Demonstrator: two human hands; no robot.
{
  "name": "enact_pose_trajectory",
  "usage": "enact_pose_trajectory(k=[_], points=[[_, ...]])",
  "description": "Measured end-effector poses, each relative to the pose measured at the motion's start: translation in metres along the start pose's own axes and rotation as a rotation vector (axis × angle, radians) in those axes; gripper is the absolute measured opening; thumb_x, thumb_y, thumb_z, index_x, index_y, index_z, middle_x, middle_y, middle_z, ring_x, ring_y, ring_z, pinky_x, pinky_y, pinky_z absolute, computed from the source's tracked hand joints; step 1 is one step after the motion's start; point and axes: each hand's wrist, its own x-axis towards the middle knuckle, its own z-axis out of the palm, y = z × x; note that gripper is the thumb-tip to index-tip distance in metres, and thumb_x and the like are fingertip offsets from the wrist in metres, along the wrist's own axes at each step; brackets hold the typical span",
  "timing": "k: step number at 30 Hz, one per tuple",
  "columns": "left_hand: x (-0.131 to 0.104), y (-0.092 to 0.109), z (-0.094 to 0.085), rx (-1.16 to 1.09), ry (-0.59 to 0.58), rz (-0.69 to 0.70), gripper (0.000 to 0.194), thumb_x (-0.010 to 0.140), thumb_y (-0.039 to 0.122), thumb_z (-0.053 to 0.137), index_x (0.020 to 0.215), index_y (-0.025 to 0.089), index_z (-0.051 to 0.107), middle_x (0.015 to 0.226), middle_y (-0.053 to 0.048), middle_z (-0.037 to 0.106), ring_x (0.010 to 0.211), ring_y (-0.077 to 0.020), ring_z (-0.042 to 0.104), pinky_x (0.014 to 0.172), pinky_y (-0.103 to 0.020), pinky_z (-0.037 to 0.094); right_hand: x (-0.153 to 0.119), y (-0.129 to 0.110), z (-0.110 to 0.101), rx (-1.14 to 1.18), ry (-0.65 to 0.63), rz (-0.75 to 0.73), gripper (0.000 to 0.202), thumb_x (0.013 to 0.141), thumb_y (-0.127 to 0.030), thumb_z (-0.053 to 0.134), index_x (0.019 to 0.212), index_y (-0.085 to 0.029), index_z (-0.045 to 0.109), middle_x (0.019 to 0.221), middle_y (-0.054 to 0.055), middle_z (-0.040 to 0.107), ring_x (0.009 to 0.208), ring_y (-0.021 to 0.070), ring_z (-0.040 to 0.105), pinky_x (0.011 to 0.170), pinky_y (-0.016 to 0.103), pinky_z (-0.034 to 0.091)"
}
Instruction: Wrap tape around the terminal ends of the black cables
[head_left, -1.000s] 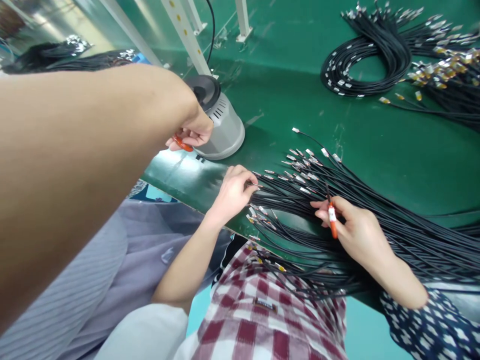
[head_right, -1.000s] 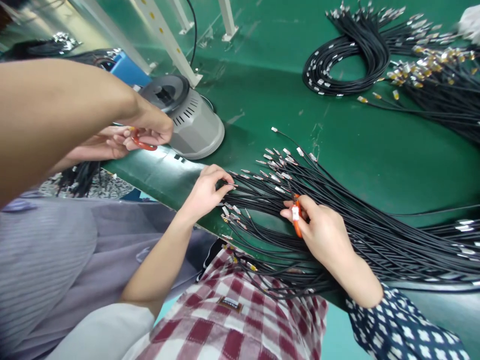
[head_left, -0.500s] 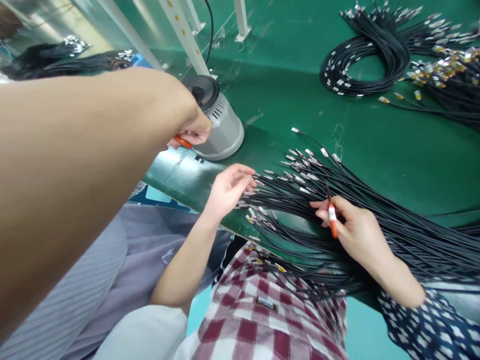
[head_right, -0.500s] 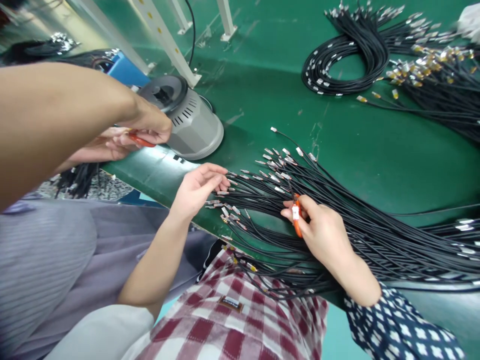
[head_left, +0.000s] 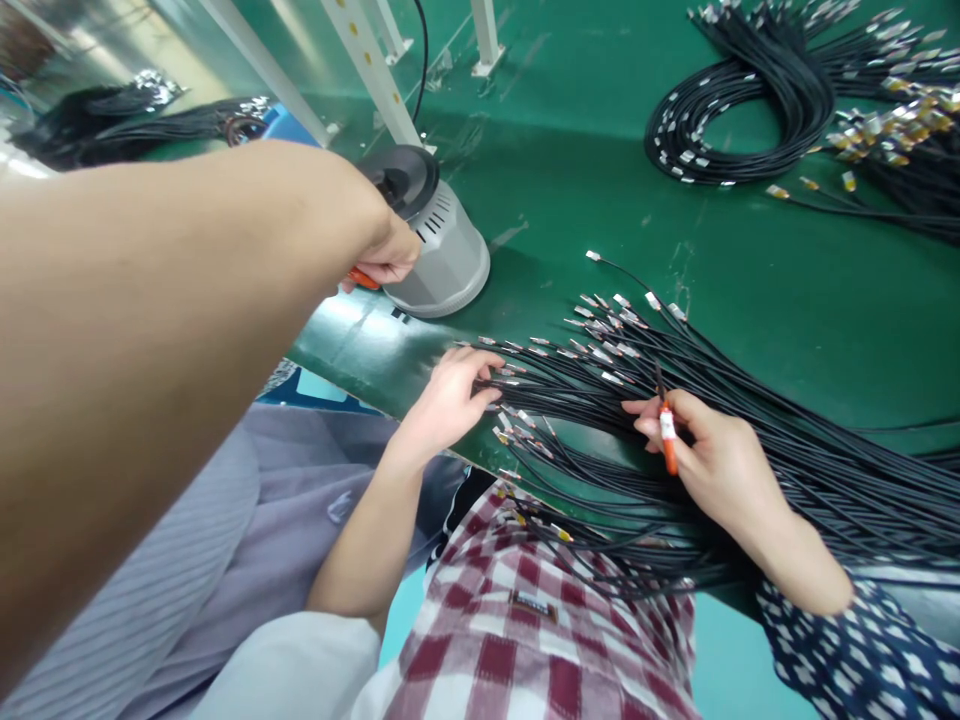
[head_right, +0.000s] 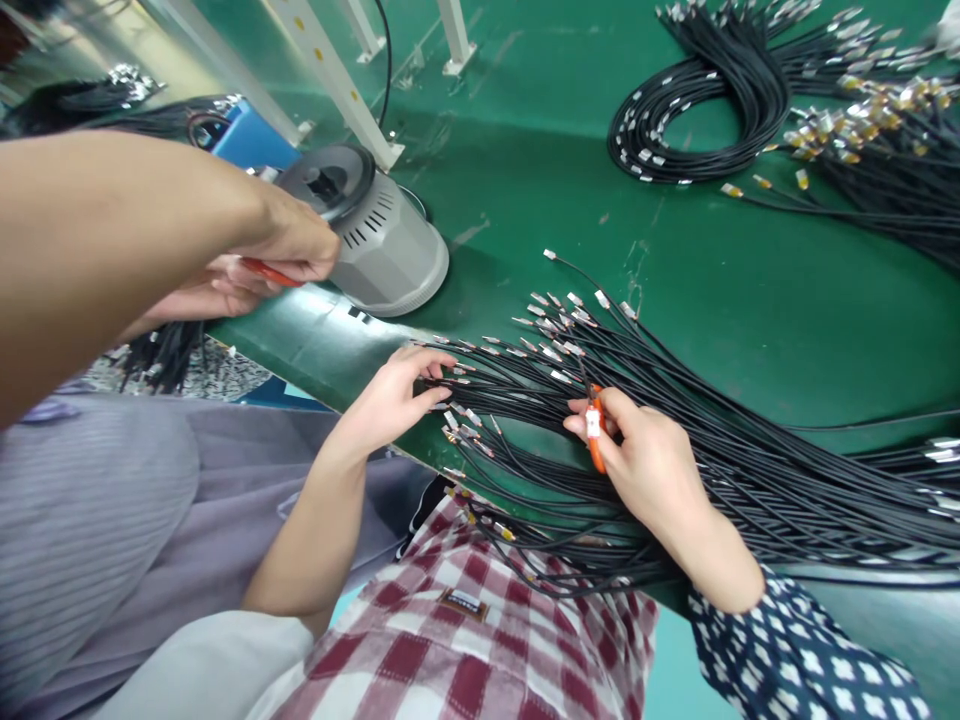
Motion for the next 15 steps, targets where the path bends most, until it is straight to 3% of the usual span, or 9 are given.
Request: enact_pose_trajectory(k=[5, 11, 15], points=[[-0.003, -0.002, -0.001, -0.440, 0.109, -0.130, 0.011, 0.077, 0.021, 0.073, 0.088, 0.019, 0.071, 0.088, -0.004, 0.072, 0.081, -0.0197, 0.065, 0.080, -0.033, 0.051, 0.000, 0.001, -0.001, -0.009, 0.003, 0.000, 0.028, 0.096, -0.049, 0.051, 0.090, -0.023, 0.060, 0.110, 0.008, 0.076, 0.076, 0.0240, 0.073, 0.066, 0.036, 0.056], [-0.002, 0.005, -0.006, -1.049, 0.177, -0.222, 0.017, 0.069, 0.023, 0.083, 0.080, 0.015, 0.072, 0.057, 0.001, 0.065, 0.052, -0.0113, 0.061, 0.056, -0.022, 0.049, 0.001, 0.004, 0.002, -0.033, 0.020, -0.020, 0.031, 0.096, -0.052, 0.049, 0.087, -0.024, 0.059, 0.108, 0.005, 0.077, 0.078, 0.0238, 0.073, 0.065, 0.034, 0.055], [-0.001, 0.009, -0.007, -1.225, 0.177, -0.239, 0.022, 0.068, 0.022, 0.085, 0.084, 0.013, 0.073, 0.063, -0.001, 0.069, 0.054, -0.0127, 0.066, 0.058, -0.024, 0.054, 0.000, 0.007, 0.003, -0.008, 0.026, -0.020, 0.030, 0.096, -0.051, 0.048, 0.087, -0.025, 0.058, 0.106, 0.004, 0.078, 0.080, 0.0231, 0.074, 0.066, 0.033, 0.055]])
